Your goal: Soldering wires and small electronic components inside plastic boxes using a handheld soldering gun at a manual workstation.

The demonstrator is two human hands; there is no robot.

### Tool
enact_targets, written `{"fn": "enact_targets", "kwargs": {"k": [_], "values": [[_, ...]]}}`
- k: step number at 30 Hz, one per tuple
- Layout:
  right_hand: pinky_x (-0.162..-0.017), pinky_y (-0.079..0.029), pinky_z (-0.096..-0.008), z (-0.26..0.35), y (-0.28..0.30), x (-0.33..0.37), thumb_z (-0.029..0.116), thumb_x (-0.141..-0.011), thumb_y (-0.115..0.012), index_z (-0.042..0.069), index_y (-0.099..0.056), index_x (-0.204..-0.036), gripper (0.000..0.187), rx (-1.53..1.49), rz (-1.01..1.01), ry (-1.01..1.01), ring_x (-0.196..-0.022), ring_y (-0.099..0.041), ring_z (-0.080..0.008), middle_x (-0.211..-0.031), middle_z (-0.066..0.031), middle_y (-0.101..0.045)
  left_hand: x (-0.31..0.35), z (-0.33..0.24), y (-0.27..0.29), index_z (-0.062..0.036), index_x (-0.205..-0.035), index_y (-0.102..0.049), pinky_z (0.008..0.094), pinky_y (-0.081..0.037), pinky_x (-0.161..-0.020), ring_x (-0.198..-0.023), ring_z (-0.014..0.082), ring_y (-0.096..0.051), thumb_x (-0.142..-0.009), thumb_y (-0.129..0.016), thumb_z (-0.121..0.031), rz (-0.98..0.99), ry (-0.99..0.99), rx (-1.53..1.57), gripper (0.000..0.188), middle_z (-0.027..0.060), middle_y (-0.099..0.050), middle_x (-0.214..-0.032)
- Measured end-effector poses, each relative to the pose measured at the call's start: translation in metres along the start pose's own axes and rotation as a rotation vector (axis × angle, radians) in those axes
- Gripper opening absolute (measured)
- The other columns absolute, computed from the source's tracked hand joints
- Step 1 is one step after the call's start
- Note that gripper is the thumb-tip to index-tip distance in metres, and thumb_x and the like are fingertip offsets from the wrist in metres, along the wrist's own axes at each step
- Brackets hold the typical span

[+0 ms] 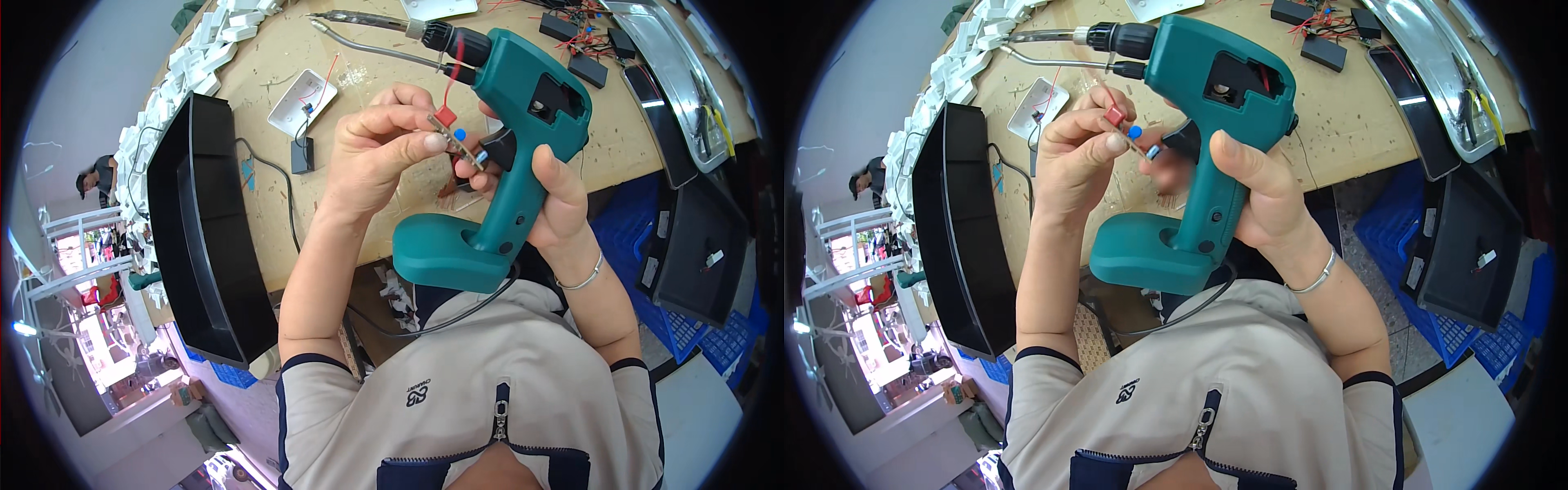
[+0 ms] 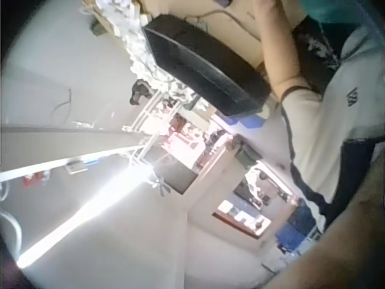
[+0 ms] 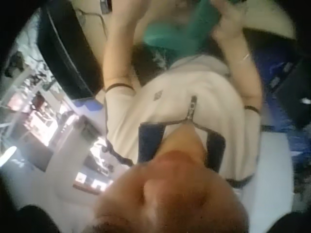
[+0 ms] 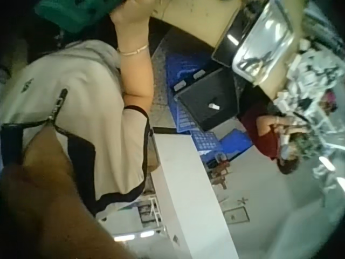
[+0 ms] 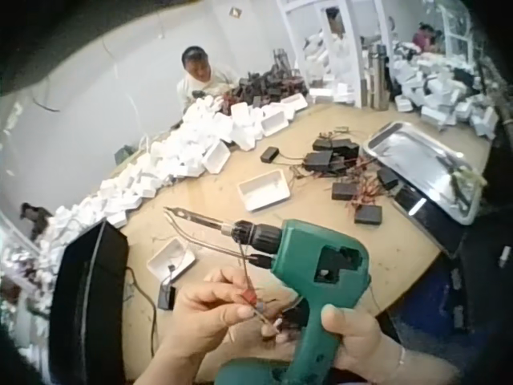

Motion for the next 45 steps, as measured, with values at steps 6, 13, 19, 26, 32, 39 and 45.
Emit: {"fn": "enact_targets", "kwargs": {"k": [6, 13, 19, 26, 32, 39, 45], "values": [[-0.077, -0.050, -0.0282, 0.004, 0.010, 0.003, 0.043, -0.081, -0.058, 0.000, -0.029, -0.132, 0.073, 0.169, -0.023, 0.086, -0.093, -0.058, -0.0242, -0.109, -0.0205, -0.054, 0.000, 0.002, -0.004, -0.0056, -0.085, -0.064, 0.0354, -0.039, -0.086, -0.091, 0.0221, -0.051, -0.070, -0.069, -0.004, 0.094, -0.019, -0.018, 0.016, 0.0081, -0.053, -0.094], [-0.075, -0.051, -0.0289, 0.010, 0.004, 0.004, 0.032, -0.083, -0.059, -0.008, -0.046, -0.116, 0.053, 0.051, -0.064, 0.219, -0.089, -0.061, -0.0229, -0.105, -0.0215, -0.058, -0.001, 0.003, 0.000, -0.0059, -0.086, -0.064, 0.0346, -0.039, -0.084, -0.091, 0.0218, -0.051, -0.072, -0.067, -0.004, 0.131, 0.001, 0.021, 0.015, 0.0086, -0.051, -0.098], [-0.075, -0.050, -0.0300, 0.003, 0.001, 0.006, 0.044, -0.083, -0.056, -0.003, -0.030, -0.130, 0.071, 0.105, 0.003, 0.088, -0.095, -0.058, -0.0272, -0.111, -0.0207, -0.054, -0.003, 0.004, -0.005, -0.0016, -0.084, -0.064, 0.0301, -0.048, -0.079, -0.087, 0.0155, -0.055, -0.071, -0.068, 0.002, 0.094, 0.008, 0.057, 0.015, 0.0080, -0.048, -0.104], [-0.082, -0.048, -0.0329, 0.003, 0.009, 0.011, 0.045, -0.082, -0.057, -0.003, -0.034, -0.128, 0.070, 0.178, -0.046, 0.117, -0.101, -0.056, -0.0275, -0.112, -0.0204, -0.054, 0.001, 0.002, -0.008, -0.0008, -0.087, -0.062, 0.0298, -0.049, -0.079, -0.087, 0.0159, -0.056, -0.072, -0.067, 0.001, 0.111, -0.086, 0.071, 0.015, 0.0081, -0.049, -0.102], [-0.096, -0.038, -0.0378, 0.008, 0.000, 0.012, 0.043, -0.080, -0.061, -0.002, -0.036, -0.127, 0.070, 0.390, -0.087, 0.343, -0.112, -0.048, -0.0276, -0.119, -0.0186, -0.050, 0.001, -0.005, -0.008, -0.0013, -0.099, -0.052, 0.0229, -0.047, -0.069, -0.081, 0.0115, -0.054, -0.082, -0.058, -0.002, 0.052, 0.060, -0.008, 0.018, 0.0059, -0.052, -0.095], [-0.100, -0.035, -0.0387, 0.010, -0.001, 0.015, 0.046, -0.078, -0.062, 0.002, -0.029, -0.132, 0.077, 0.254, -0.068, 0.410, -0.121, -0.039, -0.0343, -0.128, -0.0207, -0.040, 0.000, -0.025, -0.005, -0.0006, -0.105, -0.054, 0.0196, -0.039, -0.059, -0.072, 0.0068, -0.049, -0.078, -0.050, -0.004, 0.097, 0.328, -0.447, 0.027, 0.0037, -0.056, -0.087], [-0.103, -0.032, -0.0380, 0.008, 0.016, 0.032, 0.044, -0.079, -0.061, 0.003, -0.026, -0.134, 0.078, 0.281, -0.142, 0.368, -0.124, -0.034, -0.0352, -0.129, -0.0233, -0.037, 0.003, -0.002, 0.000, -0.0004, -0.100, -0.057, 0.0202, -0.039, -0.059, -0.069, 0.0068, -0.049, -0.074, -0.048, -0.007, 0.159, 0.471, -0.516, 0.029, 0.0014, -0.056, -0.079]]}}
Point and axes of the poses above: each hand's wrist, its own x-axis away from the middle knuckle, its own y-axis out of the back of the hand, z = x × y, the point moved 5 cm from there along -x, towards the middle knuckle
